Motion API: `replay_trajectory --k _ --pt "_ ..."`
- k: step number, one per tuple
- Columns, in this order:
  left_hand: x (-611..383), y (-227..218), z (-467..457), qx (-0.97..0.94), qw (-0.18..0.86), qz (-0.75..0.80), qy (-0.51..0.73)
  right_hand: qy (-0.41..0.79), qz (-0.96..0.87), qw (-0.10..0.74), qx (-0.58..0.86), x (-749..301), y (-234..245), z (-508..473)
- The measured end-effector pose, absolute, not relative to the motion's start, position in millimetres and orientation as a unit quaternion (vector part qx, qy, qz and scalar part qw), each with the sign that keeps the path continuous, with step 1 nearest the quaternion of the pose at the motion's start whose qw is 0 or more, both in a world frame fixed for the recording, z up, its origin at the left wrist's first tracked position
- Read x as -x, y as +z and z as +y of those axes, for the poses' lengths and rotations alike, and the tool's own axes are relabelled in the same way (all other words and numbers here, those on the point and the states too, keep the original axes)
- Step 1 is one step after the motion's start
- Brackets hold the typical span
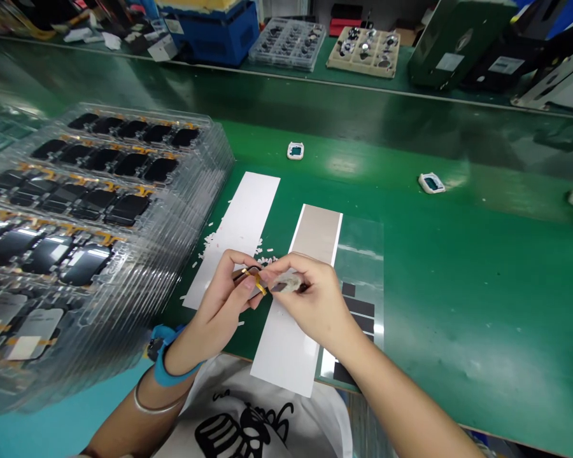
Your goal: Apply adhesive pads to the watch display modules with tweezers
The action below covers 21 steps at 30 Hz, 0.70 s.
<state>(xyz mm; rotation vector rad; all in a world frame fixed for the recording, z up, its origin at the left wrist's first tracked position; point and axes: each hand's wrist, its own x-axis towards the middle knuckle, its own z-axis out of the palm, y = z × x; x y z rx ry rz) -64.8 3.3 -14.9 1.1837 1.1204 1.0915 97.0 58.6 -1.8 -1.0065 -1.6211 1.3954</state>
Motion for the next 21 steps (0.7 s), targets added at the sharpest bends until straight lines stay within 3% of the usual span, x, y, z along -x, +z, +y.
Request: replay_trajectory --k 14,21 --pt "65 -16 6 -0.509 0.576 0.438 0.466 0.552 -0.623 0.397 0.386 -91 6 51" --pt "62 -11 7 -0.570 0.523 0.466 0.431 0.433 -0.675 0.425 0.420 -123 14 65"
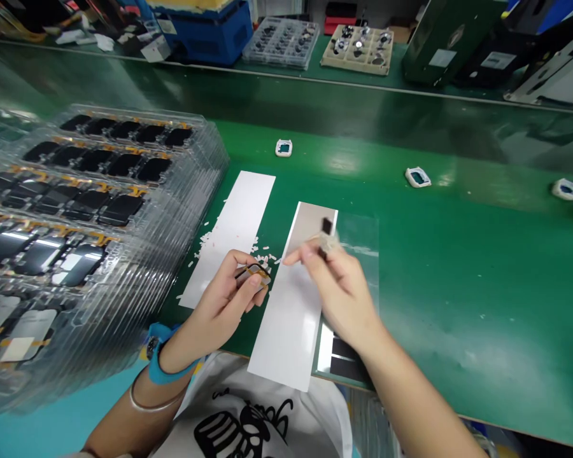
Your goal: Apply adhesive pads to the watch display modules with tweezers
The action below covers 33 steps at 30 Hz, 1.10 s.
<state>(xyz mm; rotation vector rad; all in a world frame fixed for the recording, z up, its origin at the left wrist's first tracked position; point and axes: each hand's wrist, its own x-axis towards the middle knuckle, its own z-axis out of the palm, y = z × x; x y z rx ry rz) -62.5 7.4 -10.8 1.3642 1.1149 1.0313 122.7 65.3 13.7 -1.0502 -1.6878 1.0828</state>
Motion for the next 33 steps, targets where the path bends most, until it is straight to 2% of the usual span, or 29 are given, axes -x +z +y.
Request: replay_trajectory --k 4,9,13,19,22,25,29,33 --pt "54 0 5 -0.700 0.401 0.489 0.330 0.371 -0.651 0.458 0.479 -146 5 72" --pt "40 4 4 -0.827 0.223 0.459 0.235 0.480 -0.555 0.476 0.484 -142 -22 69" --pt "34 -1 4 -0.856 0.183 0.450 0.175 0.502 -0.530 0.493 0.473 -130 -31 67" --pt "31 -3 2 -0.872 0.142 0.442 0.154 0.501 -0.522 0.487 0.489 -124 -31 68" --pt "31 1 4 -0.858 0.174 0.454 0.165 0.527 -0.511 0.491 0.469 -123 -24 68" --pt "31 4 6 -0.813 0.254 0.481 0.208 0.523 -0.502 0.526 0.445 -125 -9 60" --pt "33 2 9 -0.638 0.435 0.519 0.366 0.423 -0.492 0.625 0.435 -125 11 35" --pt "32 -1 8 -0.459 0.609 0.433 0.481 0.360 -0.489 0.666 0.432 -113 11 11"
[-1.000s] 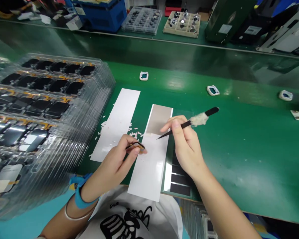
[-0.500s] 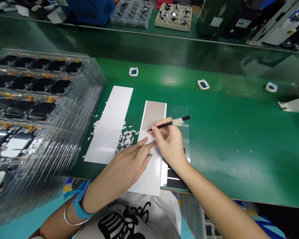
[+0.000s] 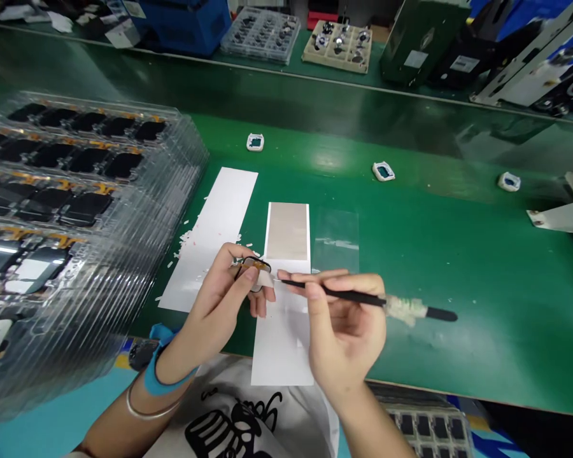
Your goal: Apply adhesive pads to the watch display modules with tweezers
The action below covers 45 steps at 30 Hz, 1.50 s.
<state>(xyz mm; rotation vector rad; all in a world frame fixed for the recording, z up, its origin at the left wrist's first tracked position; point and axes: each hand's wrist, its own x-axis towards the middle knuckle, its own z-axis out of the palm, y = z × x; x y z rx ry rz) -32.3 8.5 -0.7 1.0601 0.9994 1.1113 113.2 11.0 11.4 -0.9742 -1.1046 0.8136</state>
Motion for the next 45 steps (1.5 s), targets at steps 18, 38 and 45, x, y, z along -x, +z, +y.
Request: replay_trajectory --k 18,38,45 --pt "25 1 6 -0.417 0.655 0.364 0.513 0.320 -0.477 0.697 0.430 -93 -3 6" --pt "20 -1 6 -0.419 0.620 0.390 0.536 0.287 -0.491 0.693 0.444 -91 -2 6" --pt "19 -3 7 -0.426 0.596 0.411 0.542 0.325 -0.487 0.693 0.420 -90 -3 4"
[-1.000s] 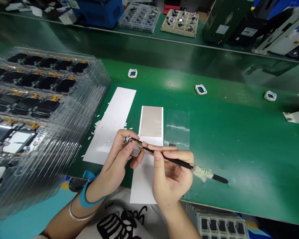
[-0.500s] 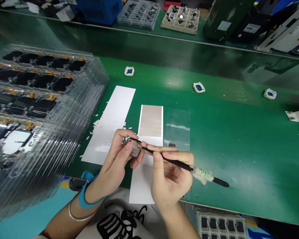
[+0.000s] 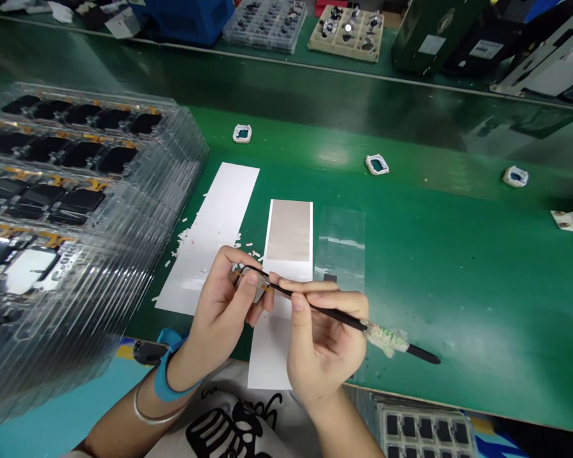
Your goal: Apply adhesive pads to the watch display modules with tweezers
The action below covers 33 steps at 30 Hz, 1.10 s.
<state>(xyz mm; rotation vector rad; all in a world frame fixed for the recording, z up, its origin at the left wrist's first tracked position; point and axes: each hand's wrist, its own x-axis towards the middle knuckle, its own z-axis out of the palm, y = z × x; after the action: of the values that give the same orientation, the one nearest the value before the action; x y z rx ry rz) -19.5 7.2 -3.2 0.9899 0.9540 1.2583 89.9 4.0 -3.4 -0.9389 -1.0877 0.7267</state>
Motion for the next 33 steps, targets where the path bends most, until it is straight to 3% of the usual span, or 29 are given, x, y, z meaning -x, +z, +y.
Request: replay_trajectory --k 7,12,15,22,33 --pt "23 -5 6 -0.460 0.585 0.444 0.498 0.299 -0.446 0.682 0.497 -134 14 13" --pt "21 1 3 -0.592 0.536 0.438 0.413 0.357 -0.529 0.542 0.546 -191 0 28" --pt "14 7 3 -0.704 0.470 0.433 0.309 0.408 -0.530 0.501 0.550 -204 -14 31" --pt "-6 5 11 -0.822 0.335 0.425 0.176 0.437 -0.502 0.501 0.553 -201 -24 36" --pt "-8 4 14 -0.829 0.310 0.439 0.153 0.450 -0.471 0.505 0.567 -201 -25 36"
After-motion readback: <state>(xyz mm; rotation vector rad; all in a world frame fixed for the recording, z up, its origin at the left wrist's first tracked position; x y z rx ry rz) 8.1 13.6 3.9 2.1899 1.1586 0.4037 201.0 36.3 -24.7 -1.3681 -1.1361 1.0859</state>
